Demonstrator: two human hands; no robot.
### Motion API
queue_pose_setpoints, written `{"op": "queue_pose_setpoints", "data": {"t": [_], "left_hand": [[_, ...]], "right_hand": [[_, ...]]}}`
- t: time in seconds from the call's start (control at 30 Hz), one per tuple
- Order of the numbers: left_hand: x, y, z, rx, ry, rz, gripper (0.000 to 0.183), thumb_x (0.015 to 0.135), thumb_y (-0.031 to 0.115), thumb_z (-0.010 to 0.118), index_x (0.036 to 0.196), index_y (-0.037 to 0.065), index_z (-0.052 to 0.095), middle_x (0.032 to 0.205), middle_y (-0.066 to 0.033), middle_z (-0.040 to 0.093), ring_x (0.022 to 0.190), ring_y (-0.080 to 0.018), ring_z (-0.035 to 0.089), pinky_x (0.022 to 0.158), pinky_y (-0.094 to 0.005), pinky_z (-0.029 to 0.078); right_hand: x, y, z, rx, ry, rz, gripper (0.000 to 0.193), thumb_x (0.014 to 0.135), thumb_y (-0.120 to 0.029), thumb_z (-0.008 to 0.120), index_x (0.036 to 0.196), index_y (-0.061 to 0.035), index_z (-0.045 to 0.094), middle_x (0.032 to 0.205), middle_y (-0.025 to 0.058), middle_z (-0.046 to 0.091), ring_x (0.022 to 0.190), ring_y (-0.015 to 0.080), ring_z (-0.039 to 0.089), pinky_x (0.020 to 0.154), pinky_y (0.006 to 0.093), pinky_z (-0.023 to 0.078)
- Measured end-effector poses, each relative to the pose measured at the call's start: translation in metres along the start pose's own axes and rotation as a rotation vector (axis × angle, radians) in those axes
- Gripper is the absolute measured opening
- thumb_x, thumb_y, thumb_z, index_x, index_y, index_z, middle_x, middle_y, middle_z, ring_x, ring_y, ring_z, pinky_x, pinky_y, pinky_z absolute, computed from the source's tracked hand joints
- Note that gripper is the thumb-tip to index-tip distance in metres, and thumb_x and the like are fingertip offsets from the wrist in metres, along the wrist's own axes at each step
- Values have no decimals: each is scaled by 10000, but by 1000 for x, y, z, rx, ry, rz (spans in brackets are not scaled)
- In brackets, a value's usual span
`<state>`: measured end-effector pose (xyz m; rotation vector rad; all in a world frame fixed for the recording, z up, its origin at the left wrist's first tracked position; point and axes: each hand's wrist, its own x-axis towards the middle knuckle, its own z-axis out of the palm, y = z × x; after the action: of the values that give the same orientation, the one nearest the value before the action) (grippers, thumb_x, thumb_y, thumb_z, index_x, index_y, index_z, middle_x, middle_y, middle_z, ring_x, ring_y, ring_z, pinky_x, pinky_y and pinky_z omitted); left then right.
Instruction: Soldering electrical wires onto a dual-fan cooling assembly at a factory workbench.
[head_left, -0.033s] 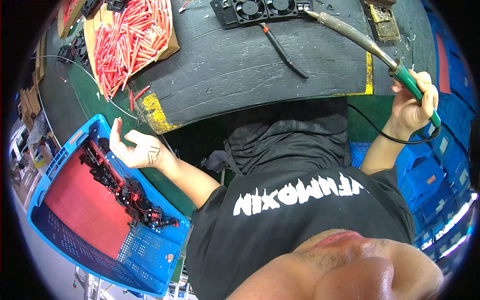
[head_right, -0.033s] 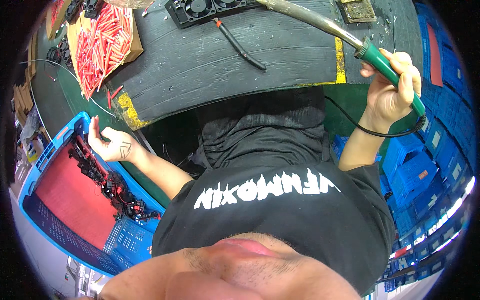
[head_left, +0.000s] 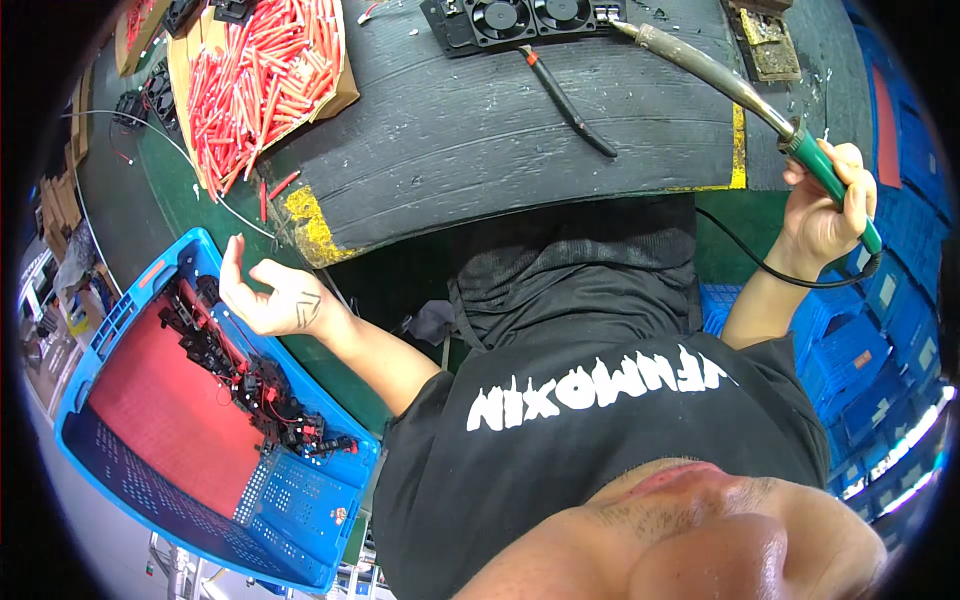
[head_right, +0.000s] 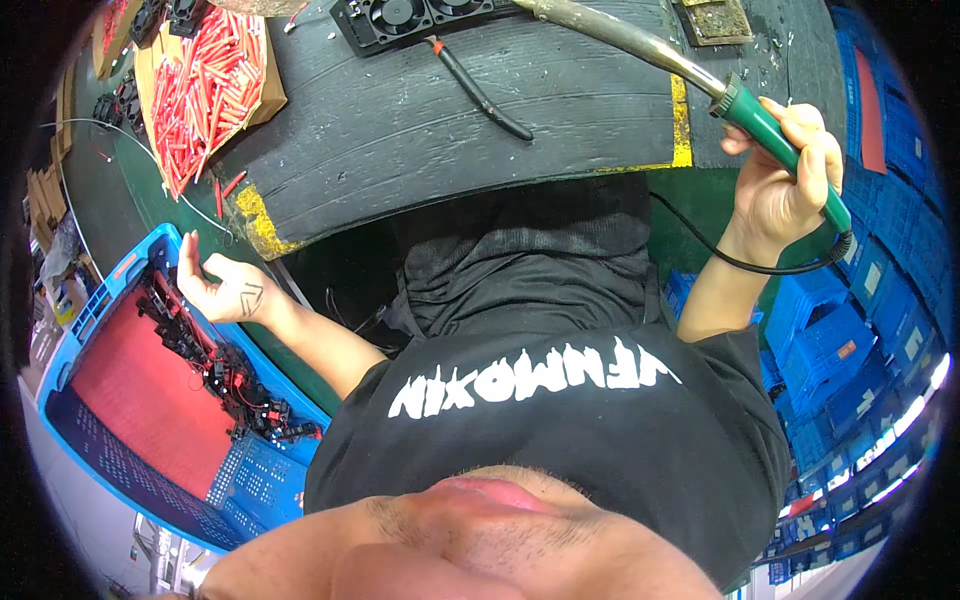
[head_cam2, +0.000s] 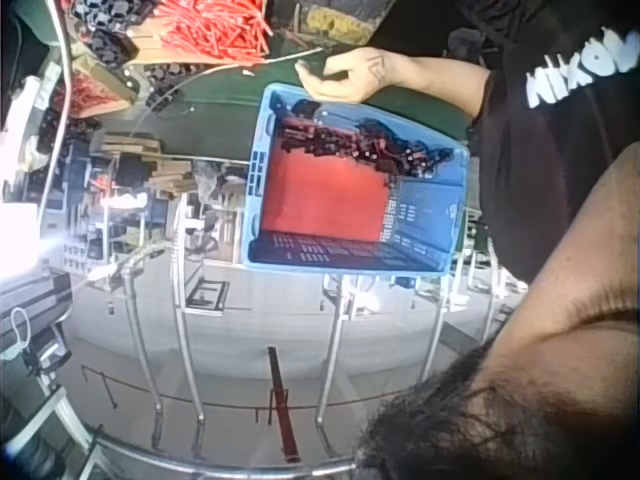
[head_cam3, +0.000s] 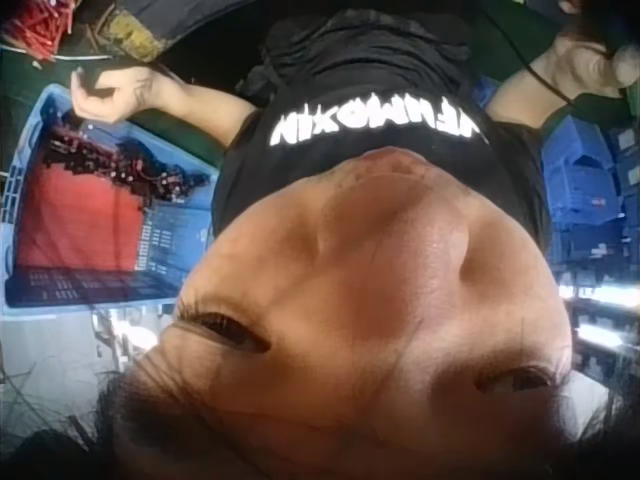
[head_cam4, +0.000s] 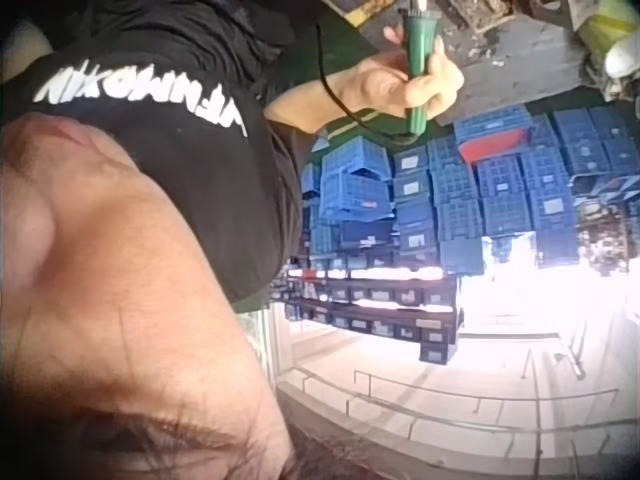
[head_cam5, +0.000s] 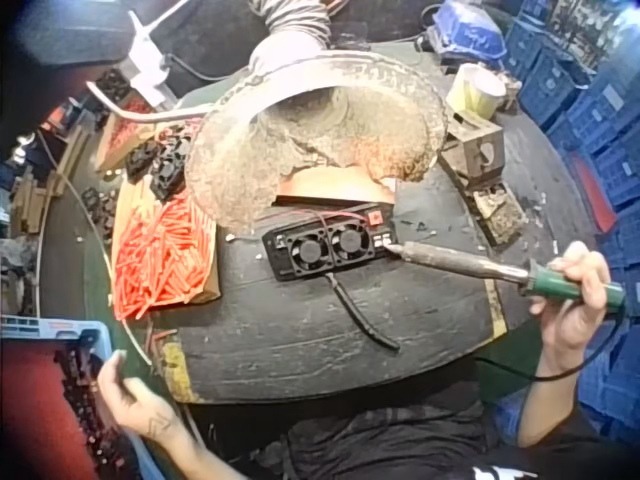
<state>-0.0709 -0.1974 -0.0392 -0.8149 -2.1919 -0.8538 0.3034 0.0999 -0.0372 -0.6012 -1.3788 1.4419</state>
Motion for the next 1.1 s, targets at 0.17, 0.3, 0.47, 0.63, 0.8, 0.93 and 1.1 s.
{"op": "queue_pose_setpoints", "data": {"t": [0.17,0.3,0.47,0.63,0.8,0.93,1.1], "left_hand": [[-2,0,0,19,-11,-3,314,720,-105,460,952,-46,663,917,-134,665,862,-249,629,818,-338,485],[0,1,-1,24,-28,10,310,720,-102,458,946,-47,663,923,-134,665,863,-248,628,818,-337,485],[4,-6,-9,73,-188,93,335,692,-79,479,961,-9,666,979,-130,656,912,-259,606,840,-346,466],[22,-6,-47,324,-604,162,360,679,-27,543,1014,49,652,1105,-127,614,1048,-285,535,900,-352,412],[19,-42,-62,231,-808,10,184,797,66,638,979,55,663,1058,-112,627,1051,-276,565,929,-357,424],[17,-58,-63,199,-794,-59,154,792,30,662,946,46,673,1006,-107,631,972,-252,602,867,-336,471],[15,-57,-67,171,-757,-110,154,779,-1,652,930,26,663,967,-104,629,891,-223,602,798,-314,486]], "right_hand": [[0,1,-1,20,-7,-10,292,869,-259,557,913,14,649,910,192,613,629,293,610,534,328,523],[0,1,-1,44,21,-6,293,869,-260,555,910,14,650,917,186,612,649,293,612,537,325,523],[-2,2,-6,22,51,1,305,869,-268,550,914,17,649,915,181,610,664,292,605,537,323,512],[-1,3,-11,53,56,23,287,884,-239,523,942,16,643,898,226,623,615,320,618,562,383,537],[-2,2,-14,87,57,19,293,885,-237,517,942,21,643,898,227,624,626,317,621,568,379,536],[-3,3,-14,153,61,29,292,879,-229,523,937,31,643,896,224,623,634,315,622,576,371,535],[-2,4,-2,150,90,46,276,873,-207,523,910,38,644,870,213,622,630,314,616,561,368,526]]}}
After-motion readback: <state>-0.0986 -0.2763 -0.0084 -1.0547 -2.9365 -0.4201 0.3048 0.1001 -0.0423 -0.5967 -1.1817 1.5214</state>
